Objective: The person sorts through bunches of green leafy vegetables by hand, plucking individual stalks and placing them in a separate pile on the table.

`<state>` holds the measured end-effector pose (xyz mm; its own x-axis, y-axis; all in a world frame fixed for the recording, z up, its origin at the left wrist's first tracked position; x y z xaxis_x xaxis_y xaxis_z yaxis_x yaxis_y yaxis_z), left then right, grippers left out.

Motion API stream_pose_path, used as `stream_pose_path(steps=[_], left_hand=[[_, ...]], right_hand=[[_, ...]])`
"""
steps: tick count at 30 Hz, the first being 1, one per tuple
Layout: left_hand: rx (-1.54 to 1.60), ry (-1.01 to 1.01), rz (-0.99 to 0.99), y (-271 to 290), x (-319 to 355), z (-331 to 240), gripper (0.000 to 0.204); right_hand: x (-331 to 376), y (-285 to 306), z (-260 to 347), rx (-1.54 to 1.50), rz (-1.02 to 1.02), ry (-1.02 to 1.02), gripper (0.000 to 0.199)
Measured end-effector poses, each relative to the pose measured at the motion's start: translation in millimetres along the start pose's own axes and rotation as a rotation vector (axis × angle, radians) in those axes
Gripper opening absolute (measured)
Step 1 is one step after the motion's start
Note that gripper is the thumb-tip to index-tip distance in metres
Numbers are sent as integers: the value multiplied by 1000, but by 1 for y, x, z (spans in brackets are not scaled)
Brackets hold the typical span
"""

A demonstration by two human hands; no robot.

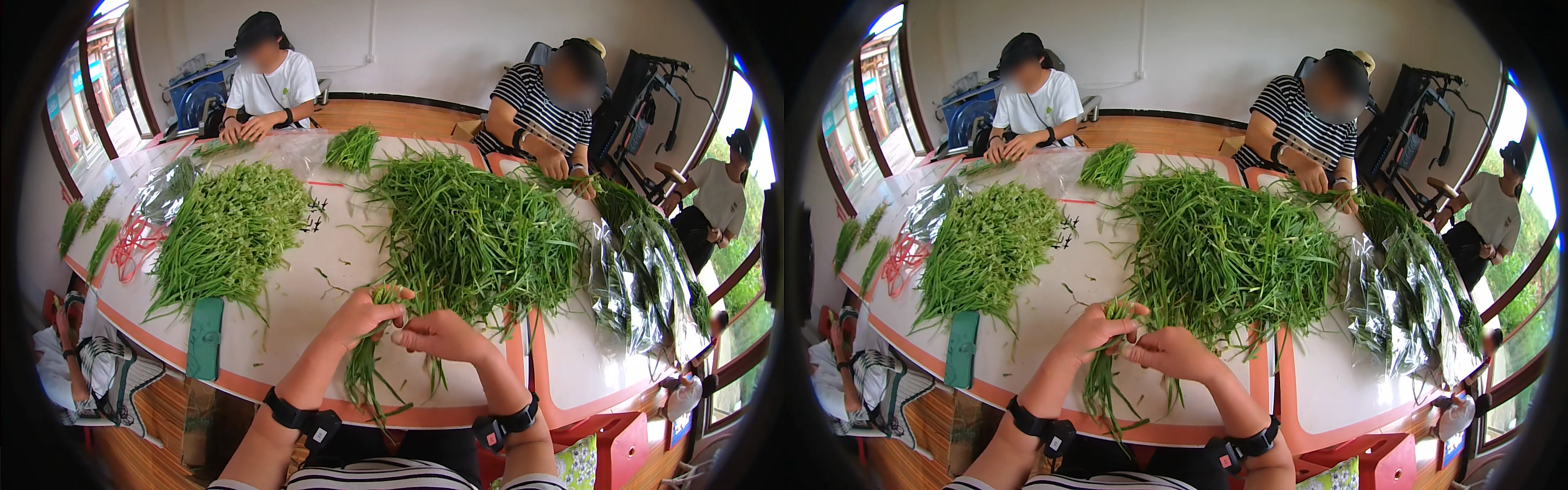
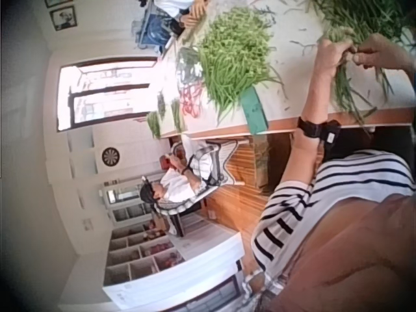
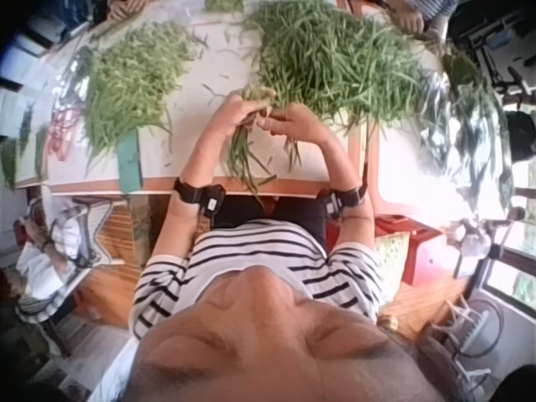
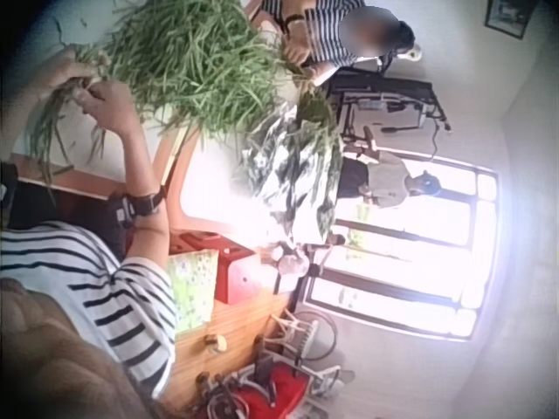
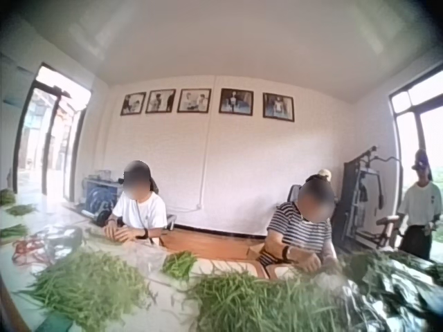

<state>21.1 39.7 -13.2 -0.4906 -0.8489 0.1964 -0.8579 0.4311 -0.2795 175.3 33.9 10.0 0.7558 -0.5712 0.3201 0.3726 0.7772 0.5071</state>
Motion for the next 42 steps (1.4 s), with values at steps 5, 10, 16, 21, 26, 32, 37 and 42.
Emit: stream_pose_path(steps=[5, 10, 16, 21, 26, 32, 37, 42], left_hand=[[-43, -12, 109, -17, 6, -11, 16], [-229, -14, 442, -37, 8, -1, 14], [-43, -24, 267, -25, 6, -7, 18], [-110, -175, -194, 7, 1, -5, 18], [352, -115, 0, -1, 4, -13, 25], [418, -149, -45, 2, 1, -7, 26], [372, -191, -99, 8, -3, -2, 24], [548, -274, -179, 17, -4, -7, 21]], right_hand=[[-13, 10, -36, -630, -238, 39, 45], [-26, 3, -49, -1036, -43, 137, 31], [-13, 16, -40, -1208, -155, 244, 23], [-11, 21, -37, -1215, -225, 315, 24], [-13, 9, -29, -1052, -301, 247, 25], [-19, -2, -24, -804, -263, 177, 26], [-14, -1, -19, -651, -245, 79, 22], [-6, 7, -16, -492, -88, 15, 24]])
Point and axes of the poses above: each hand's wrist, its own x-axis away from the middle knuckle, its own y-axis out of the back of the hand, z = x × y, the point moved 3 cm from there along -x, towards the middle knuckle, and after that the axes turned 10 degrees about z, right-handed, at the moved point
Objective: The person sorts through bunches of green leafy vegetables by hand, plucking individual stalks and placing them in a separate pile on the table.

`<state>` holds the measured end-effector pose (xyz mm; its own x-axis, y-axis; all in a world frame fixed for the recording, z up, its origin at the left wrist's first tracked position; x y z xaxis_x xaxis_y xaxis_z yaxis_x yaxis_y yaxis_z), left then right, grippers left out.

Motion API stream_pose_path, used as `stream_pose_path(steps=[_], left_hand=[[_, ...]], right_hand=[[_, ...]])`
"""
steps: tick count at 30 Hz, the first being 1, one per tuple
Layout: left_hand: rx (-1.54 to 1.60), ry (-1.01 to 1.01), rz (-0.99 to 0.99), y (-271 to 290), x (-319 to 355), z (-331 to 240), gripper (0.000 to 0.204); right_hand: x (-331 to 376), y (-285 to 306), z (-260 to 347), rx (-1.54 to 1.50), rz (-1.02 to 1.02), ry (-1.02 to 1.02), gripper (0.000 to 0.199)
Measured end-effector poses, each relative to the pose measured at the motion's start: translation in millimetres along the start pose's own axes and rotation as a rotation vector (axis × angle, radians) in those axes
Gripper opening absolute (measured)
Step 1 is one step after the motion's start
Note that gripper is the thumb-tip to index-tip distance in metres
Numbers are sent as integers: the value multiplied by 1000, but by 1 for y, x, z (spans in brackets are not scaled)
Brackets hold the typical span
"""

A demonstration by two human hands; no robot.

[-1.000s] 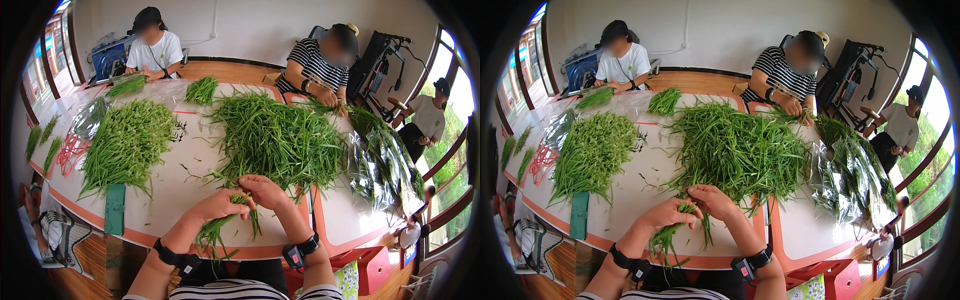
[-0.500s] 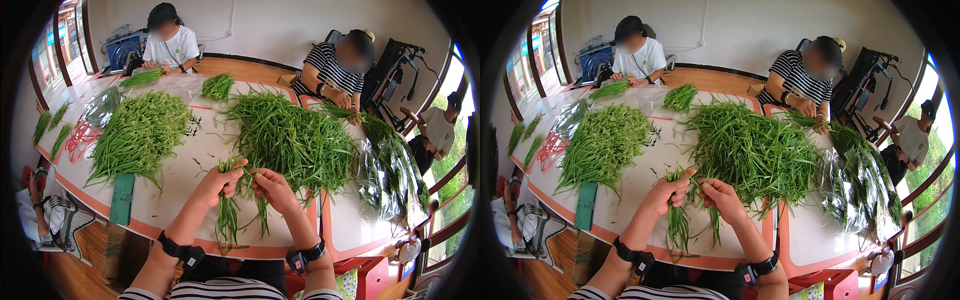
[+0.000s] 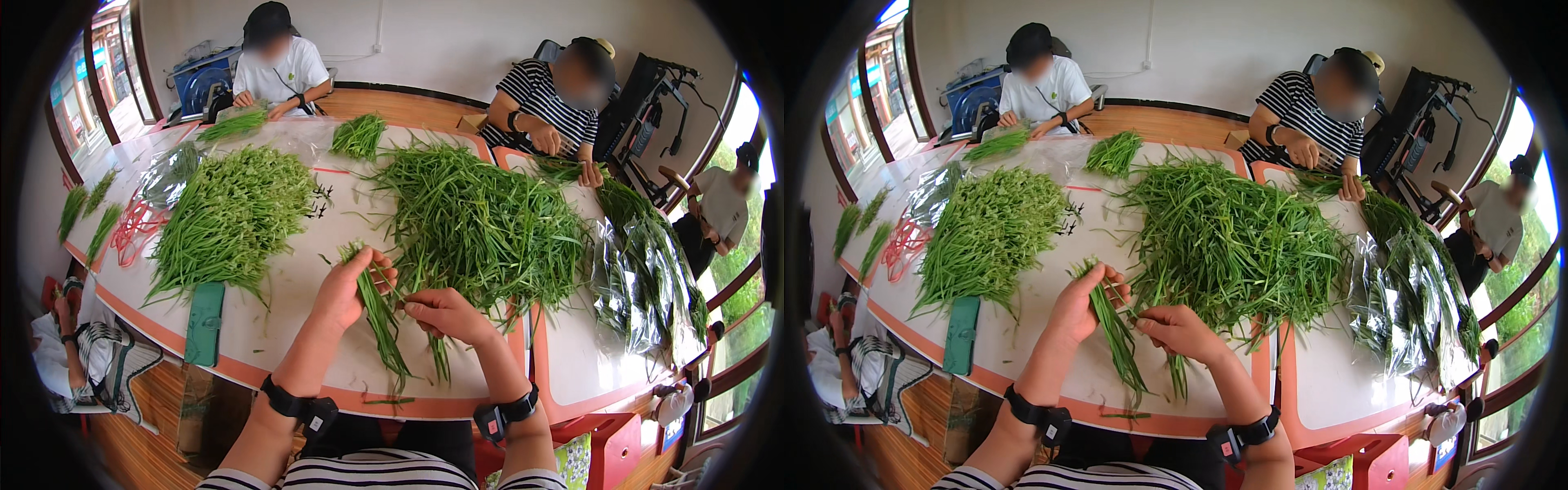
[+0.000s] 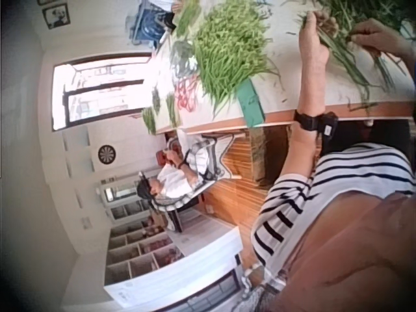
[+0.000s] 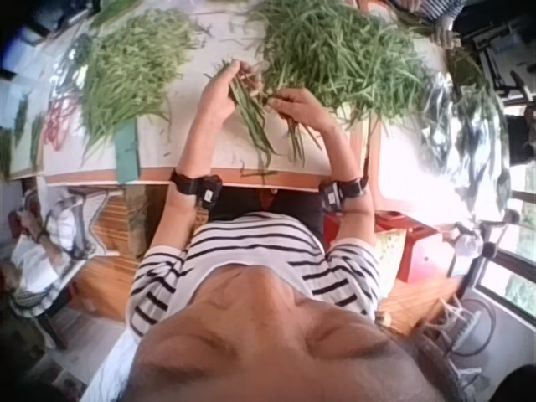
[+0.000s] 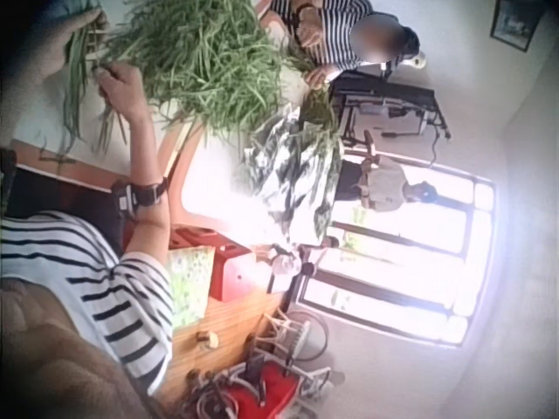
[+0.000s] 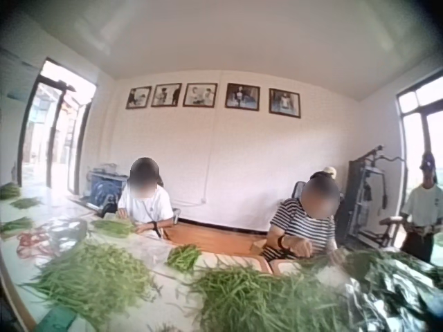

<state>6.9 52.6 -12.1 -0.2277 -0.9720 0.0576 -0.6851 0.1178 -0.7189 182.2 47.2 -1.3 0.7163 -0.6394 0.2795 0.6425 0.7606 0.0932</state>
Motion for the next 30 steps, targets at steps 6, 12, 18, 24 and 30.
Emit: stream_pose_path(steps=[6, 12, 18, 24, 30], left_hand=[[324, 63, 121, 14, 1, -14, 19], [278, 199, 317, 1, 2, -6, 22], [160, 245, 309, -2, 5, -3, 22], [-13, 249, 222, -3, 4, 0, 24], [-325, 314, 95, -6, 6, 13, 28]], right_hand=[[11, 26, -5, 71, 93, -141, 28], [-3, 41, -16, 479, -599, 46, 31], [-37, 25, -18, 954, -699, -146, 39], [-18, 36, -14, 361, -500, 27, 26], [-2, 7, 4, 74, -201, 98, 23]])
Point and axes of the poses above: each hand's wrist, its own x-axis away from the middle knuckle, its own y-axis out of the back of the hand, z = x × y, the point moved 3 cm from there along -x, towards the middle knuckle, and after that the axes turned 10 degrees about z, right-handed, at the moved point
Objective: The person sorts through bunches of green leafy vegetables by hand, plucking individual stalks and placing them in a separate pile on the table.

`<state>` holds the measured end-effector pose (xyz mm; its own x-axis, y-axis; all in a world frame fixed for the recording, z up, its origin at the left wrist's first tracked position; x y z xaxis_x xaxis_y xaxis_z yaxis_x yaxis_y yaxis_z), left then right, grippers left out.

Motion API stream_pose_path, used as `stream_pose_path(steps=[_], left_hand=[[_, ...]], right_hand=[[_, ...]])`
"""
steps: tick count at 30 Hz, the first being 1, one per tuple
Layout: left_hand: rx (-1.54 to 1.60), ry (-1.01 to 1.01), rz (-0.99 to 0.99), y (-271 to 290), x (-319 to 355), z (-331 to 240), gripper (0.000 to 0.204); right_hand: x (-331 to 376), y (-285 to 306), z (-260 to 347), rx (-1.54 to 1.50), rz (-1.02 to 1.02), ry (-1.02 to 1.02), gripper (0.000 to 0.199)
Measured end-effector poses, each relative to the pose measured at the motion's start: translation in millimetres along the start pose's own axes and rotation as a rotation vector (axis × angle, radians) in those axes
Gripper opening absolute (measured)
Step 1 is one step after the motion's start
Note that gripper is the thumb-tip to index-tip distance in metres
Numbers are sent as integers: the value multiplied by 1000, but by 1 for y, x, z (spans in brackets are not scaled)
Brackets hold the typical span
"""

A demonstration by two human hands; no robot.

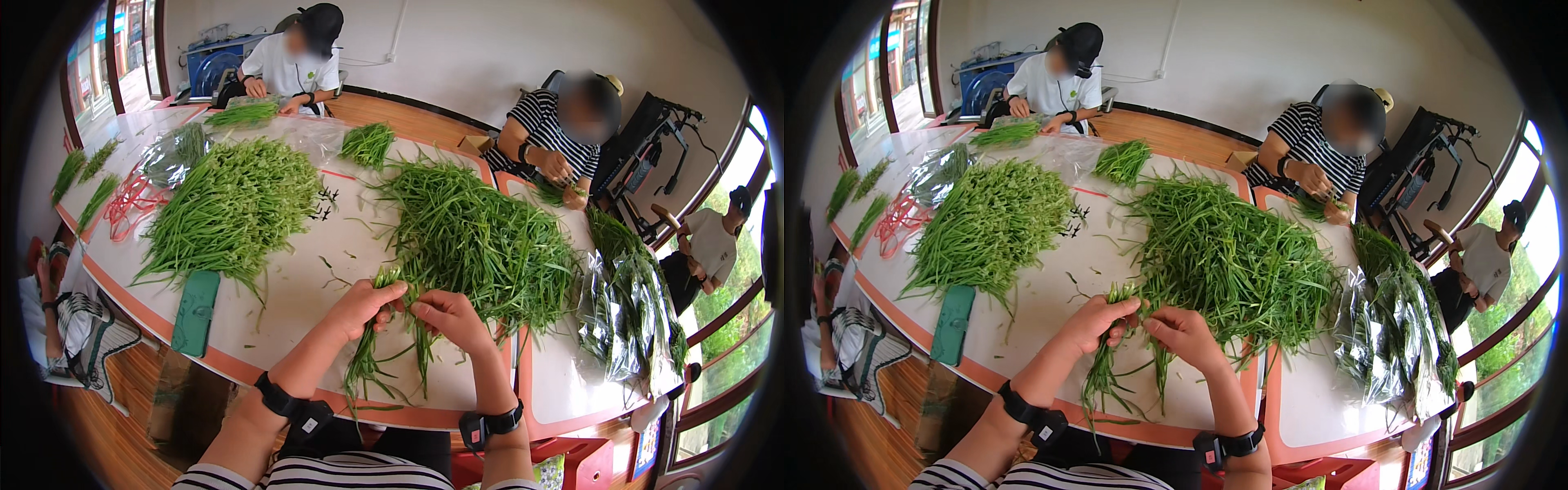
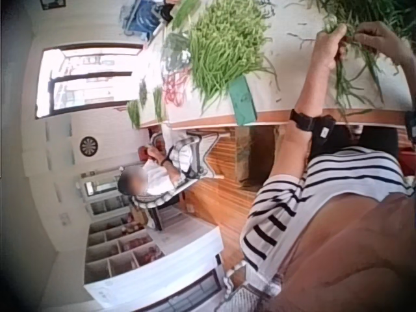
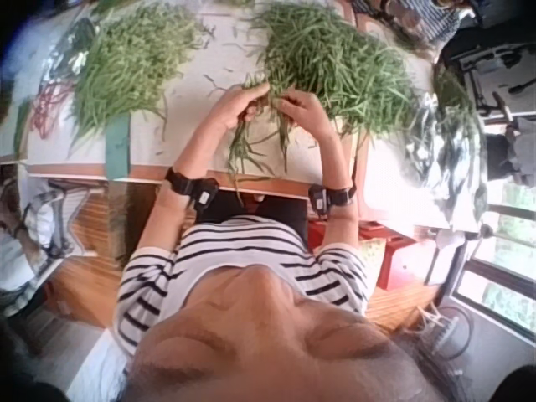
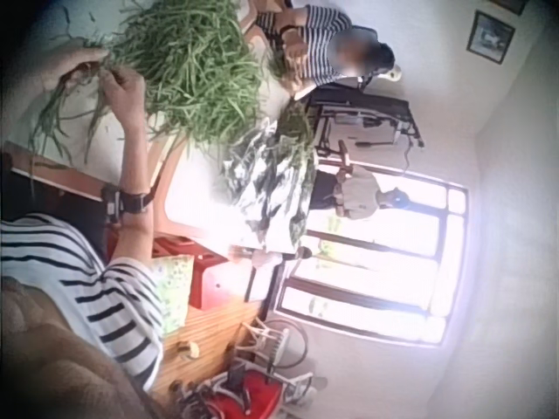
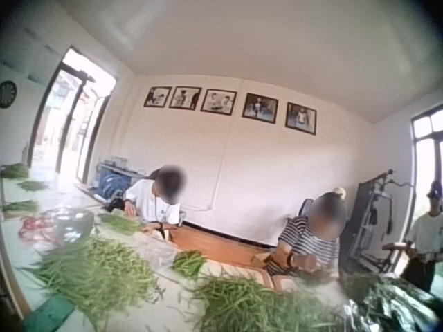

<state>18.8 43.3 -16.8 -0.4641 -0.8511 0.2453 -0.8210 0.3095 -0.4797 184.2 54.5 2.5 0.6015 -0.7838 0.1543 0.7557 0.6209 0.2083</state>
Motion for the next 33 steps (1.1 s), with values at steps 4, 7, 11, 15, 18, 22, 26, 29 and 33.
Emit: stream_pose_path(steps=[4, 7, 11, 15, 18, 22, 26, 29, 33], left_hand=[[-50, 47, 40, 4, 1, -2, 26], [64, -53, -23, 6, 1, -6, 23], [124, -142, -85, 14, 1, -8, 22], [81, -217, -120, 16, 1, -11, 28], [32, -225, -111, 13, 2, -14, 26], [18, -239, -92, 16, 2, -13, 25], [103, -277, -102, 16, 2, -14, 25], [270, -217, 5, 8, 4, -16, 24], [311, -183, 105, 8, 1, -12, 24]], right_hand=[[3, -11, -2, 117, 180, 46, 21], [4, -13, -2, 255, 279, 14, 21], [5, -12, 2, 414, 352, -51, 27], [8, -11, 3, 436, 381, -59, 28], [9, -9, 3, 454, 438, -84, 28], [8, -8, 2, 366, 358, -54, 27], [-2, 10, -3, 470, -101, 29, 24], [-7, 19, -8, 564, -390, 64, 19], [-23, 15, -15, 770, -508, 164, 15]])
Point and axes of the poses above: each hand's wrist, its own x-axis away from the middle knuckle, its own y-axis out of the back of the hand, z = x × y, the point moved 3 cm from there along -x, towards the middle knuckle, and after that the axes turned 10 degrees about z, right-handed, at the moved point
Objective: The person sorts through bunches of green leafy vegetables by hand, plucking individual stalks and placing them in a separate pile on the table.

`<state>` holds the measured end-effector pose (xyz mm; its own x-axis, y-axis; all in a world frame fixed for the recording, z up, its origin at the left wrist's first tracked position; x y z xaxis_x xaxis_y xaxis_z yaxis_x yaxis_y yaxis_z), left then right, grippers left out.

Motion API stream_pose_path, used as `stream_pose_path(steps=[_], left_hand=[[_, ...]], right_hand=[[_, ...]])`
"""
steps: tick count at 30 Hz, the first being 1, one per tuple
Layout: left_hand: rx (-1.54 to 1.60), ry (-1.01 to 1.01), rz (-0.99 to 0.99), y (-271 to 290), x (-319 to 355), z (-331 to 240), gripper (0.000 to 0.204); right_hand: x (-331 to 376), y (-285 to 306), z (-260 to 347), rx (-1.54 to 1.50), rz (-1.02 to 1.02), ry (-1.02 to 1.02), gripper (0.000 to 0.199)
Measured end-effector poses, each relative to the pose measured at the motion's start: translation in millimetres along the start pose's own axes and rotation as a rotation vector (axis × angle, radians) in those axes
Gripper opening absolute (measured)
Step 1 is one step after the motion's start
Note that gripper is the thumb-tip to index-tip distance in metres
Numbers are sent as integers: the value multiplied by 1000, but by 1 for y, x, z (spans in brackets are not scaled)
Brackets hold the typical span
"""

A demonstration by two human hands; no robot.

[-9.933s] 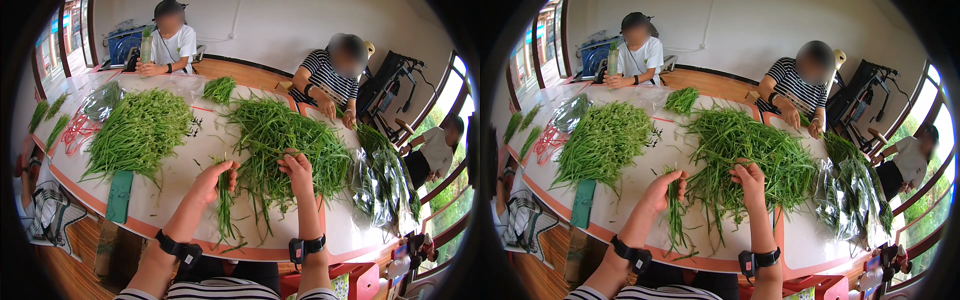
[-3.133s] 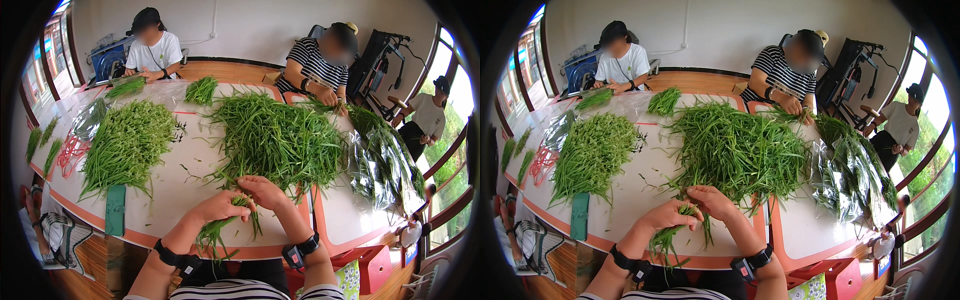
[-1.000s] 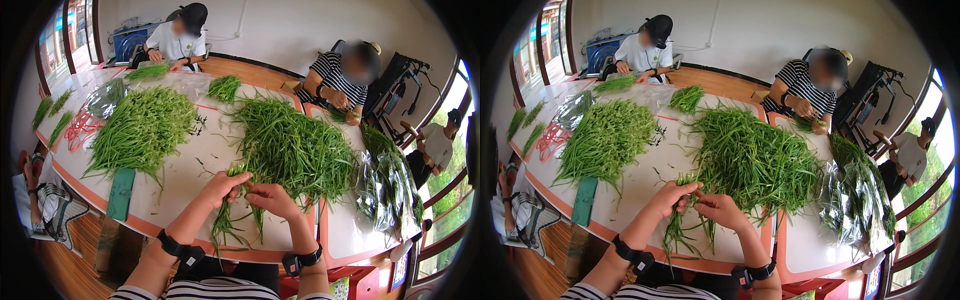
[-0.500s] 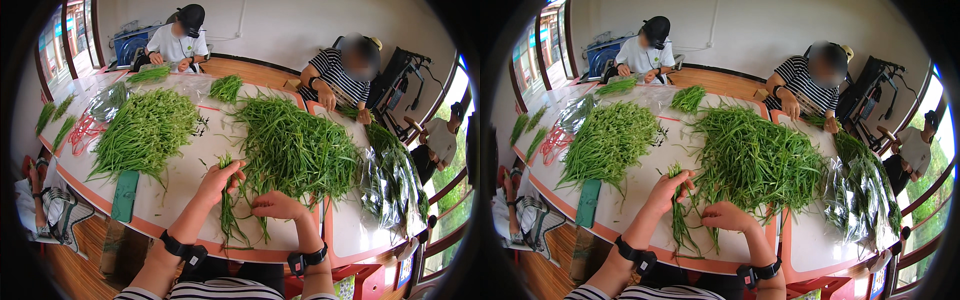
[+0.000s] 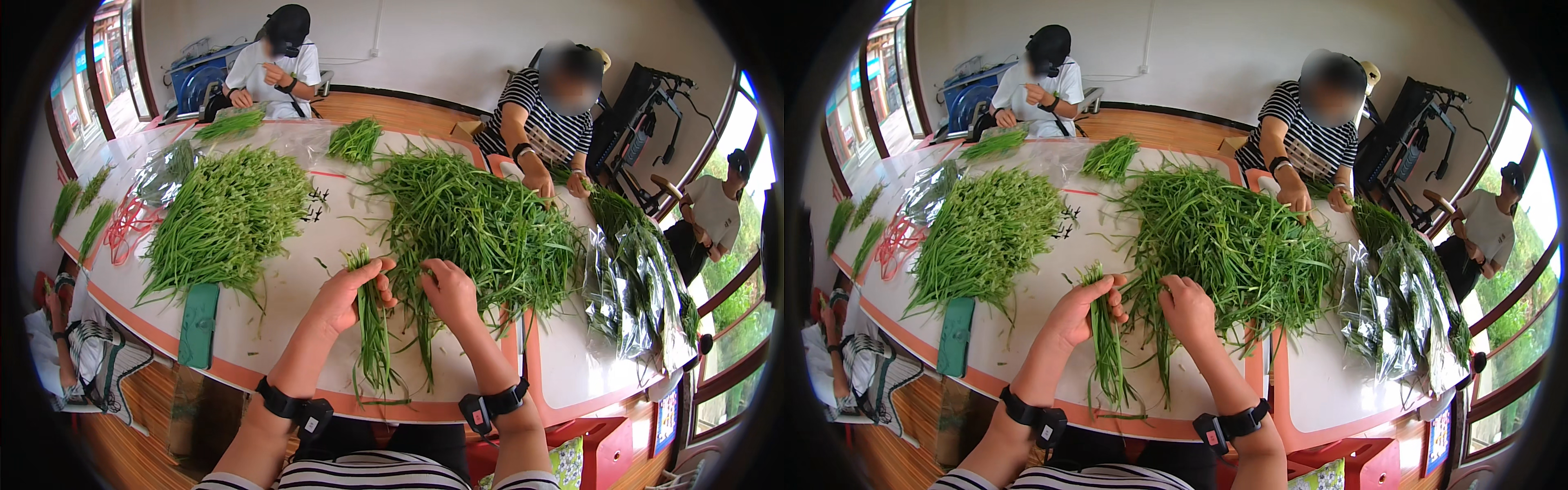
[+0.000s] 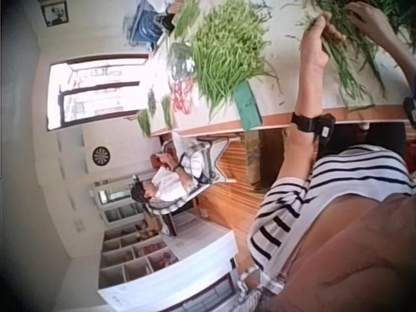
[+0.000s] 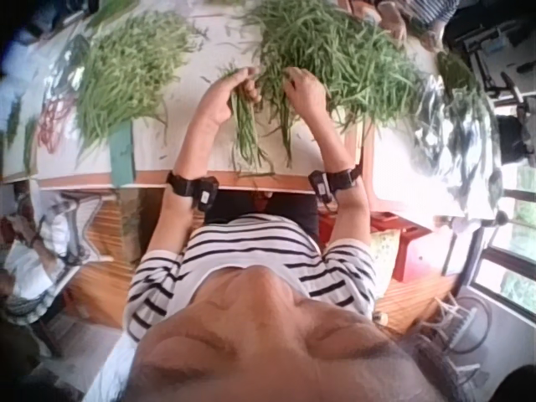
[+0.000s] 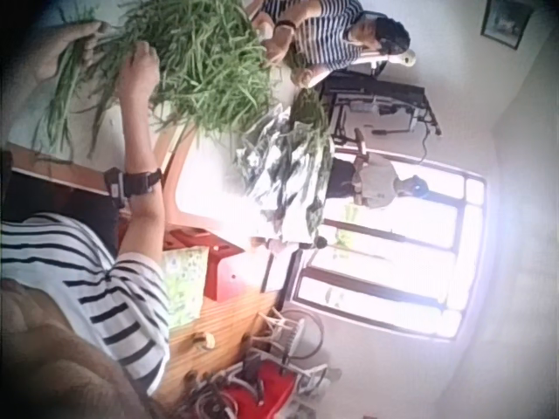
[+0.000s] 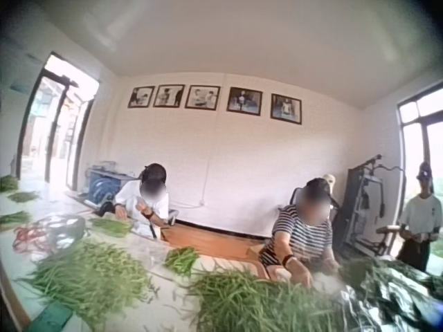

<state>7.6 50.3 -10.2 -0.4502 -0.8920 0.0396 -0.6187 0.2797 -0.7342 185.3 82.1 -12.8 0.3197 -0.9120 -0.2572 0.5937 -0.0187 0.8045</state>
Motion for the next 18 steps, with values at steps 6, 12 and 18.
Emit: stream_pose_path(steps=[6, 12, 18], left_hand=[[-61, 47, 23, 1, -3, 3, 22], [-3, 21, -28, 6, -1, 1, 21], [-19, 134, 23, -3, -1, 5, 26]], right_hand=[[-19, -25, -19, 373, 18, 70, 14], [-10, 33, -1, -465, 8, -134, 23], [6, 43, 14, -1116, 120, -166, 23]])
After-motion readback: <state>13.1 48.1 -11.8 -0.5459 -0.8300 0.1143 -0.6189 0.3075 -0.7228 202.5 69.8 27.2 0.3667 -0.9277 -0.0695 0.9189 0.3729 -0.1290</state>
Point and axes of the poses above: each hand's wrist, its own x-axis away from the middle knuckle, its own y-axis out of the back of the hand, z = x × y, the point moved 3 cm from there along -x, towards the middle knuckle, and after that the axes turned 10 degrees about z, right-handed, at the moved point
